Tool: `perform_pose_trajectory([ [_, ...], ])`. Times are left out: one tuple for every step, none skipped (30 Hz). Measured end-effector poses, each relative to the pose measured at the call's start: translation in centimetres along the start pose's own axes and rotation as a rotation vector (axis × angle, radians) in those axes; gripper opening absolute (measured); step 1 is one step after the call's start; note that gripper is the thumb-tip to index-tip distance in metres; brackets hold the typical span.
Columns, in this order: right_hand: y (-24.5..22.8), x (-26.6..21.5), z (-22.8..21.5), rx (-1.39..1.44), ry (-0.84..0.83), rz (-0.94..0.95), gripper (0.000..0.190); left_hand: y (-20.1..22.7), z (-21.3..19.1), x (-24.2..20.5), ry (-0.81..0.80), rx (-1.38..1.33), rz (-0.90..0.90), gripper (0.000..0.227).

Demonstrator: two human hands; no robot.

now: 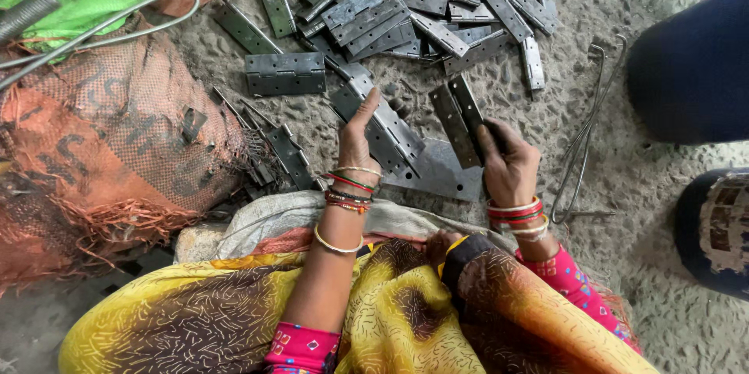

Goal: The person sits on the floor and assembles metal hinges by hand. They pick up hinge plates and pins, place the pins into the plates, and use a hammer to tap them into place. The person repeatedly handles the metal parts and uses the hammer to secure the components.

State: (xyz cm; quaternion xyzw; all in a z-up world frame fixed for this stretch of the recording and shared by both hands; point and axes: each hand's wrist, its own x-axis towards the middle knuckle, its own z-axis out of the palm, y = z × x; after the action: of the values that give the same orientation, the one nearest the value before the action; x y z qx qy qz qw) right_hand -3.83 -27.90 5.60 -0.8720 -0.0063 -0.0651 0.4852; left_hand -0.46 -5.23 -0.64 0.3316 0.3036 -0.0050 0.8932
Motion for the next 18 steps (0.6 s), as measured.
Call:
perform_pose_trajectory([
  [-2.0,-0.3,0.1,0.027,0.047,0.003,0.027,-0.2,0.2,-0.5,-0.103,-0.05,-0.064,0.051],
  [-3.9,-0.4,0.1,-0.104,-0.024,-0.197,0.031,-0.6,0.2,-1.2,-0.206,-0.1,-0.127,0.055],
  [-5.5,-0.5,0.1,-0.235,-0.096,-0.396,0.036,-0.9,0.3,-1.7,-0.31,-0.15,-0.19,0.06],
  [-6.7,-0.5,0.3,-0.368,-0.169,-0.593,0.041,-1.4,0.8,-2.1,-0.286,-0.135,-0.185,0.055],
  [-7.5,-0.7,0.6,-0.408,-0.184,-0.609,0.042,-2.2,1.4,-2.5,-0.261,-0.119,-0.181,0.051],
  [-7.7,-1.2,0.8,-0.448,-0.2,-0.624,0.042,-2.8,1.8,-2.8,-0.236,-0.104,-0.177,0.047],
  [-7.4,-1.7,0.7,-0.489,-0.22,-0.64,0.043,-3.3,2.1,-3.2,-0.215,-0.076,-0.133,0.045],
  [-6.6,-2.1,0.3,-0.445,-0.184,-0.547,0.039,-3.8,2.3,-3.5,-0.195,-0.047,-0.089,0.044],
  [-5.4,-2.5,-0.3,-0.402,-0.145,-0.451,0.036,-4.1,2.5,-3.9,-0.176,-0.016,-0.048,0.043],
  [-3.8,-2.9,-1.0,-0.357,-0.106,-0.354,0.033,-4.4,2.7,-4.2,-0.199,0.151,0.054,0.041],
  [-2.0,-3.3,-1.9,-0.428,-0.102,-0.268,0.034,-4.7,2.9,-4.5,-0.224,0.318,0.155,0.039],
  [0.0,-3.7,-2.7,-0.498,-0.098,-0.18,0.036,-5.1,3.1,-4.8,-0.249,0.484,0.257,0.037],
  [2.1,-4.1,-3.7,-0.572,-0.096,-0.093,0.038,-5.9,3.4,-5.3,-0.297,0.523,0.382,0.04],
  [4.2,-4.6,-4.3,-0.658,-0.122,-0.034,0.039,-6.9,3.7,-5.8,-0.345,0.56,0.508,0.044],
  [6.4,-5.1,-4.9,-0.742,-0.147,0.026,0.04,-7.9,3.8,-6.2,-0.392,0.595,0.635,0.049],
  [8.4,-5.6,-5.3,-0.826,-0.173,0.088,0.042,-8.7,3.6,-6.4,-0.419,0.663,0.693,0.05],
  [10.4,-6.2,-5.3,-0.809,-0.204,0.098,0.04,-9.4,3.4,-6.2,-0.44,0.733,0.756,0.052],
  [12.1,-6.8,-5.1,-0.791,-0.234,0.108,0.04,-10.1,3.1,-6.0,-0.46,0.802,0.819,0.054],
])
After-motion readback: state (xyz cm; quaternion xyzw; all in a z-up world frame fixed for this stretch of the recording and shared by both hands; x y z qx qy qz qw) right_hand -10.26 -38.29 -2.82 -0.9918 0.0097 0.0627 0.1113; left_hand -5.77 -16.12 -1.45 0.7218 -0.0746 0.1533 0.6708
